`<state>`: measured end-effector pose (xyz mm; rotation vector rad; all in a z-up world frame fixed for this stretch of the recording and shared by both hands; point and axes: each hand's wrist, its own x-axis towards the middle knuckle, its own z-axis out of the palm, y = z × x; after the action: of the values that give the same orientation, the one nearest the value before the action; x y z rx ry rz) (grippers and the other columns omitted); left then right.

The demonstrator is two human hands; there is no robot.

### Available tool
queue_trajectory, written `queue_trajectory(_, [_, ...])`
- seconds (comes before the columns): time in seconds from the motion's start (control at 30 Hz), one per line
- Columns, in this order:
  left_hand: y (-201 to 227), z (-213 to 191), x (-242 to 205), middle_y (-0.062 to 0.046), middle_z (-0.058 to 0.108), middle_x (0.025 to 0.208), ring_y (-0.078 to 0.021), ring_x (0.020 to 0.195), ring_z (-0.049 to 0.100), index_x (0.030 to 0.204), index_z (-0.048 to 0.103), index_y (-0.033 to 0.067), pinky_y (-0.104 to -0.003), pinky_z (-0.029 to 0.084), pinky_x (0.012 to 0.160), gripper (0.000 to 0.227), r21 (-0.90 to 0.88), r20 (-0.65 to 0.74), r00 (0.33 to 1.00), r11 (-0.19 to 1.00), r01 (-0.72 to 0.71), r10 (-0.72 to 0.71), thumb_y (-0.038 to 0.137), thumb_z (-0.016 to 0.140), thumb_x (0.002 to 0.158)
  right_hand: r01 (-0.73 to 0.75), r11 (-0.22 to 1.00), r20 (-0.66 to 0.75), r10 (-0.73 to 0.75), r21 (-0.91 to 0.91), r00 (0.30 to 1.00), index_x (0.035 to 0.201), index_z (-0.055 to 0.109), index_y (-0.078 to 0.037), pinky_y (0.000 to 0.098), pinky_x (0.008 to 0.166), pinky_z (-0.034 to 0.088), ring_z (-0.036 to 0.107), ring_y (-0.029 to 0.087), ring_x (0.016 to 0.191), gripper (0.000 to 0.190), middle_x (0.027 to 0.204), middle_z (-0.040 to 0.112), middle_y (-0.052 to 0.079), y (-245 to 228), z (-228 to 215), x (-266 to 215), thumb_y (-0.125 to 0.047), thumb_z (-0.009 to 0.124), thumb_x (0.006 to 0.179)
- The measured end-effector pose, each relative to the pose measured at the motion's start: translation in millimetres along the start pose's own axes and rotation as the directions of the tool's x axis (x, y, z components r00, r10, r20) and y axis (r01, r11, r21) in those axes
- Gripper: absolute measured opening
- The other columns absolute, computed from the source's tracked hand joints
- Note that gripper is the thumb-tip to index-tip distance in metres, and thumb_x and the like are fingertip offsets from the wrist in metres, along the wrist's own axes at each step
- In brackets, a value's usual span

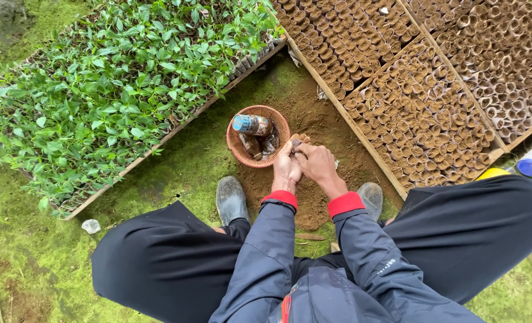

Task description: Filling small cardboard tubes with soil and placing them into a wooden tray for seed germination.

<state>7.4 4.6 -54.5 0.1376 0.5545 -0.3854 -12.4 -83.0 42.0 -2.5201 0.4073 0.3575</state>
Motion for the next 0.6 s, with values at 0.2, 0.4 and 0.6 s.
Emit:
queue_trajectory(0.2, [25.7, -15.2, 11.4, -0.032, 0.065, 0.126, -0.0445, 0.111, 0.069, 0.133, 0.060, -0.0023, -0.055, 0.060, 0.099, 0.031, -0.114, -0.015, 1.000, 0.993, 0.000, -0.002, 0.012, 0.052, 0.107, 0.245, 0.925, -0.344, -0.138, 0.291, 0.929, 0.099, 0.081, -0.019, 0.0429, 0.088, 0.057, 0.074, 0.030, 0.095, 0.015, 0.095, 0.078, 0.010, 0.9, -43.1, 4.0, -0.021, 0.068, 0.093])
queue_trajectory(0.4, [44.0, 0.3, 3.6, -0.031, 0.066, 0.127, -0.0461, 0.117, 0.066, 0.132, 0.060, -0.0060, -0.056, 0.058, 0.103, 0.032, -0.144, -0.018, 0.999, 0.989, -0.045, 0.042, 0.012, 0.052, 0.107, -0.184, 0.971, -0.236, 0.216, 0.151, 0.947, 0.102, 0.079, -0.026, 0.0475, 0.088, 0.056, 0.071, 0.032, 0.101, 0.020, 0.099, 0.076, 0.003, 121.8, 36.3, 60.3, -0.037, 0.069, 0.088])
queue_trajectory(0.6, [37.6, 1.4, -2.2, -0.031, 0.065, 0.128, -0.0472, 0.117, 0.066, 0.130, 0.062, -0.0057, -0.057, 0.058, 0.102, 0.031, -0.164, -0.020, 0.999, 0.986, -0.037, 0.034, 0.012, 0.052, 0.107, 0.127, 0.992, -0.142, -0.127, -0.006, 0.982, 0.137, 0.063, -0.003, 0.0570, 0.109, 0.046, 0.057, 0.050, 0.126, 0.051, 0.135, 0.058, 0.028, 58.0, 70.6, 28.4, -0.017, 0.074, 0.089])
